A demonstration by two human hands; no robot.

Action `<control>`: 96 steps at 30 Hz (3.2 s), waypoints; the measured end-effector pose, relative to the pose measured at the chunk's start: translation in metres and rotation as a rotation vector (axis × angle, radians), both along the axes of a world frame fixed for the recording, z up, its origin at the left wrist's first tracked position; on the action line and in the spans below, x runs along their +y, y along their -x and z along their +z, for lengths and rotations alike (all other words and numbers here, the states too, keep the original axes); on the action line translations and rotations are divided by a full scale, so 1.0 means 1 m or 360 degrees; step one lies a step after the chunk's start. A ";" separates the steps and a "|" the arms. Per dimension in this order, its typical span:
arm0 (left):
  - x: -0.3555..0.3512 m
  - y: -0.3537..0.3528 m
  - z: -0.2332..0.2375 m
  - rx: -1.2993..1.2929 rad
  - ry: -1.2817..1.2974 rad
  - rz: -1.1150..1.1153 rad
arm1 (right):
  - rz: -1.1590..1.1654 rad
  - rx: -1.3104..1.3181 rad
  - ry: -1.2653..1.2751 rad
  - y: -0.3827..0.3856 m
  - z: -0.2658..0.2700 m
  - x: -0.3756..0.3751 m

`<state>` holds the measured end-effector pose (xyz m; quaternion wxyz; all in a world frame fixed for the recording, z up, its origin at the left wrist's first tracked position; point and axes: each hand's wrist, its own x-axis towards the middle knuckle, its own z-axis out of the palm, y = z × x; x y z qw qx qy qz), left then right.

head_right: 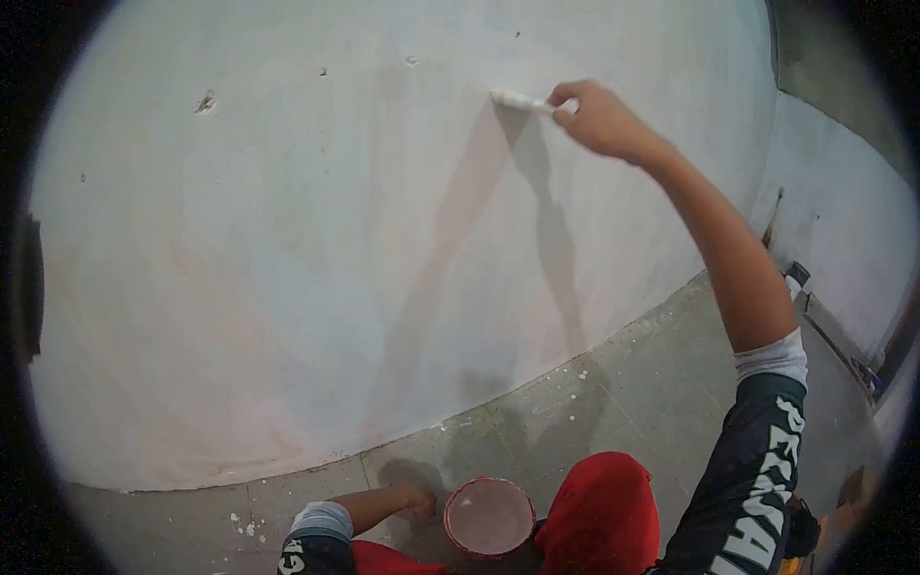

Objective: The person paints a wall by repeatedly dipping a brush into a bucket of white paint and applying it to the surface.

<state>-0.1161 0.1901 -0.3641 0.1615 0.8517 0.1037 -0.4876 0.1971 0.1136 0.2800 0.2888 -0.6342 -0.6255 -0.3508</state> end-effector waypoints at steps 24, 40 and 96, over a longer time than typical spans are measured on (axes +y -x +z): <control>-0.008 -0.005 0.063 -0.0183 -0.0043 0.0005 | -0.0006 0.0176 0.0023 0.095 -0.040 0.036; -0.005 0.000 0.065 -0.0283 -0.0047 -0.0017 | 0.0067 0.0068 -0.0247 0.115 -0.040 0.040; -0.010 0.062 -0.002 0.0007 -0.0029 -0.0006 | 0.0684 0.0204 0.2590 0.134 -0.272 -0.049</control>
